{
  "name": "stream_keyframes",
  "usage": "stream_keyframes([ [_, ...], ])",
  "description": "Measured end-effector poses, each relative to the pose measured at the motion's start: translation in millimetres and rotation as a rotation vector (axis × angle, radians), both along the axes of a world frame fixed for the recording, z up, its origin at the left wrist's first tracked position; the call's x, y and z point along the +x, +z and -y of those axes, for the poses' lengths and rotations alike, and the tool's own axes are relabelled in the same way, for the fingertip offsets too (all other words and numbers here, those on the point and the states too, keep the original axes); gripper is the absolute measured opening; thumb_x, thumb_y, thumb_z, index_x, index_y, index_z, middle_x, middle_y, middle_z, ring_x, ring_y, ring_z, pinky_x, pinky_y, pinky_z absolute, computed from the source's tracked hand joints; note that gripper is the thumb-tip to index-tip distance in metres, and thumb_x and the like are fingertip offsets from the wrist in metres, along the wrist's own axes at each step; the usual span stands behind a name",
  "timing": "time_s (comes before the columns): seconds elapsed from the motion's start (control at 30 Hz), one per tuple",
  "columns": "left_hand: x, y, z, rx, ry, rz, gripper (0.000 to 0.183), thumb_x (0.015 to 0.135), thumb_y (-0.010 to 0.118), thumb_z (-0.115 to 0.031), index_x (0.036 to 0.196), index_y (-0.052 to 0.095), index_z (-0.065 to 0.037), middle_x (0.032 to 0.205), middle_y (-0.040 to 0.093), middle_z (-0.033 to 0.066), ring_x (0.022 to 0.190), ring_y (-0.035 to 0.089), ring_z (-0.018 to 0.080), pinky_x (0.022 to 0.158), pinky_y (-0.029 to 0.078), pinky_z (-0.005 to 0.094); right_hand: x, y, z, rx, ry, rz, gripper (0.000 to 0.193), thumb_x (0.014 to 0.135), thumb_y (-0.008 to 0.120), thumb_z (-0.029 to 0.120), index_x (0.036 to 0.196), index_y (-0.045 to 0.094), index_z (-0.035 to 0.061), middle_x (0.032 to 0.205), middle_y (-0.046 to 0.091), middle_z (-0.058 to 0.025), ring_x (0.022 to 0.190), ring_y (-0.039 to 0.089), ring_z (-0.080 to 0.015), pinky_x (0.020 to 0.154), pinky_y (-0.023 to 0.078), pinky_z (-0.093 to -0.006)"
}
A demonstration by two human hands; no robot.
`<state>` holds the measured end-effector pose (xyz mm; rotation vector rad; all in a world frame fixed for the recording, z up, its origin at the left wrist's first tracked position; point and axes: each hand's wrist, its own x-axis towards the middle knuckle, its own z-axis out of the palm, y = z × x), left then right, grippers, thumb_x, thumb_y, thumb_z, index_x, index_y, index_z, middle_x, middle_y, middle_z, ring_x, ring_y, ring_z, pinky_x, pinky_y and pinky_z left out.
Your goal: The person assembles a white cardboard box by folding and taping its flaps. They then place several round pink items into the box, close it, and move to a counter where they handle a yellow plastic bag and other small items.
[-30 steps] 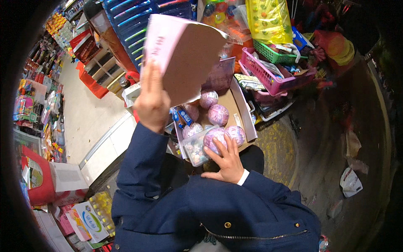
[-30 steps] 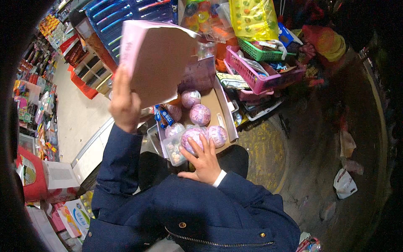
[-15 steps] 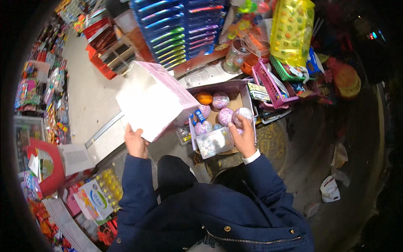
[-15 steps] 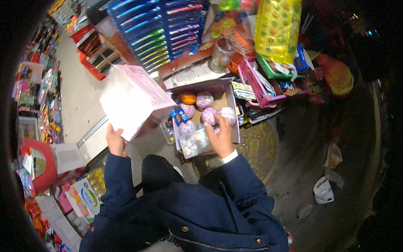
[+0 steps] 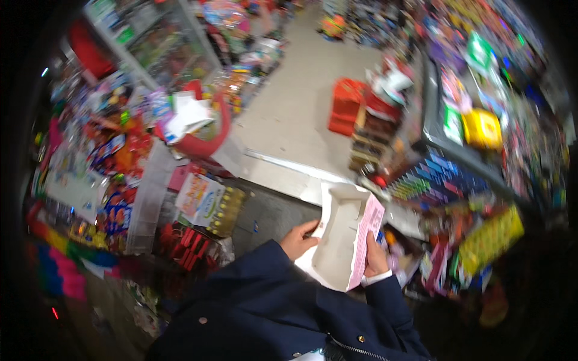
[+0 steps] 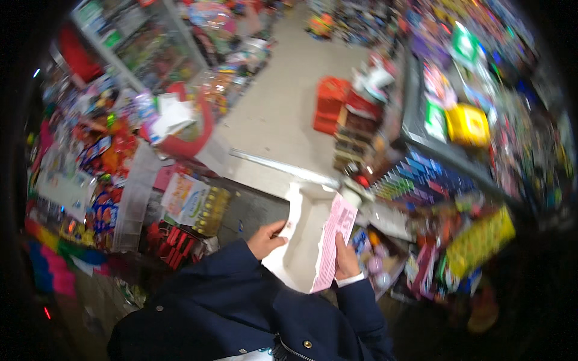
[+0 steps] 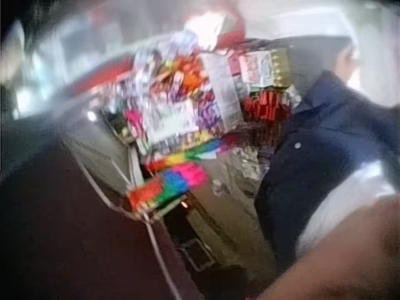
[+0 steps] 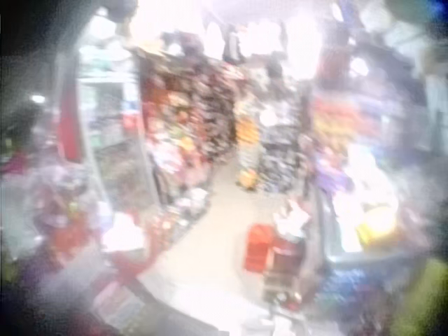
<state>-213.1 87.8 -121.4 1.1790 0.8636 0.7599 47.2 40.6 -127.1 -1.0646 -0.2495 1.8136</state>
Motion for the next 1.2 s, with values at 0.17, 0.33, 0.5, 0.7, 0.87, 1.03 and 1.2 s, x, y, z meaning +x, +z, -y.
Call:
stream_keyframes([
  [0.17, -121.4, 8.0, -71.2, -0.292, 0.232, 0.439, 0.094, 0.091, 0.039, -0.078, 0.146, 0.043, -0.002, 0.129, 0.061, 0.0107, 0.116, 0.058, 0.0173, 0.096, 0.048, 0.0304, -135.2, 38.4, -121.2, 0.032, 0.126, -0.219, 0.041, 0.098, 0.053, 0.054, 0.105, 0.058, 0.0146, 0.082, 0.059, 0.0004, 0.07, 0.058, -0.0142, 0.062, 0.048, -0.0331],
  [0.33, -232.5, 9.8, -209.6, 0.518, 0.383, -0.056, 0.058, 0.102, 0.051, -0.045, 0.145, 0.044, -0.007, 0.122, 0.062, 0.0164, 0.109, 0.063, 0.0241, 0.095, 0.053, 0.0392, -256.5, 19.7, -286.3, 0.192, 0.207, 0.189, 0.055, 0.098, 0.046, 0.064, 0.089, 0.058, 0.0108, 0.058, 0.049, -0.0006, 0.046, 0.048, -0.0144, 0.043, 0.038, -0.0296],
  [0.5, -300.4, 39.2, -259.3, -0.41, 0.111, 0.53, 0.038, 0.103, 0.053, -0.037, 0.117, 0.06, -0.002, 0.07, 0.063, 0.0021, 0.056, 0.059, 0.0117, 0.053, 0.049, 0.0246, -377.0, -66.6, -428.9, 0.419, 0.159, -0.765, 0.025, 0.094, 0.061, 0.029, 0.085, 0.054, 0.0069, 0.057, 0.046, -0.0075, 0.043, 0.044, -0.0239, 0.041, 0.036, -0.0392],
  [0.7, -353.1, 12.1, -287.6, -0.56, 0.057, 0.137, 0.048, 0.104, 0.049, -0.043, 0.118, 0.06, 0.002, 0.101, 0.067, 0.0049, 0.085, 0.061, 0.0106, 0.069, 0.051, 0.0274, -525.5, -94.3, -523.7, 0.81, -0.229, 0.654, 0.017, 0.081, 0.066, 0.017, 0.083, 0.06, 0.0005, 0.065, 0.055, -0.0192, 0.059, 0.055, -0.0381, 0.056, 0.045, -0.0459],
  [0.87, -473.7, 35.8, -354.5, 0.117, 0.175, -0.82, 0.051, 0.092, 0.062, -0.046, 0.098, 0.065, 0.004, 0.09, 0.068, 0.018, 0.078, 0.066, 0.0294, 0.067, 0.052, 0.0409, -536.8, 19.6, -535.7, 0.61, 0.122, 0.198, 0.032, 0.095, 0.059, 0.028, 0.103, 0.059, -0.0027, 0.09, 0.067, -0.014, 0.073, 0.064, -0.028, 0.068, 0.052, -0.0392],
  [1.03, -583.3, 106.7, -426.0, 0.608, 0.647, -1.722, 0.063, 0.083, 0.07, -0.057, 0.079, 0.069, 0.006, 0.081, 0.067, 0.0249, 0.076, 0.066, 0.0425, 0.069, 0.052, 0.0511, -453.8, 49.2, -514.4, 0.495, 0.48, 0.7, 0.045, 0.097, 0.063, 0.038, 0.112, 0.061, -0.0042, 0.091, 0.067, -0.01, 0.072, 0.064, -0.0148, 0.065, 0.054, -0.0287],
  [1.2, -628.2, 13.4, -485.2, 0.142, 0.07, -1.912, 0.055, 0.085, 0.064, -0.057, 0.099, 0.074, -0.005, 0.101, 0.071, 0.0205, 0.094, 0.069, 0.0374, 0.082, 0.055, 0.0483, -342.7, 5.6, -433.0, 0.079, 0.327, 0.762, 0.038, 0.093, 0.068, 0.034, 0.1, 0.064, -0.0031, 0.082, 0.066, -0.0075, 0.064, 0.063, -0.013, 0.055, 0.052, -0.0286],
])
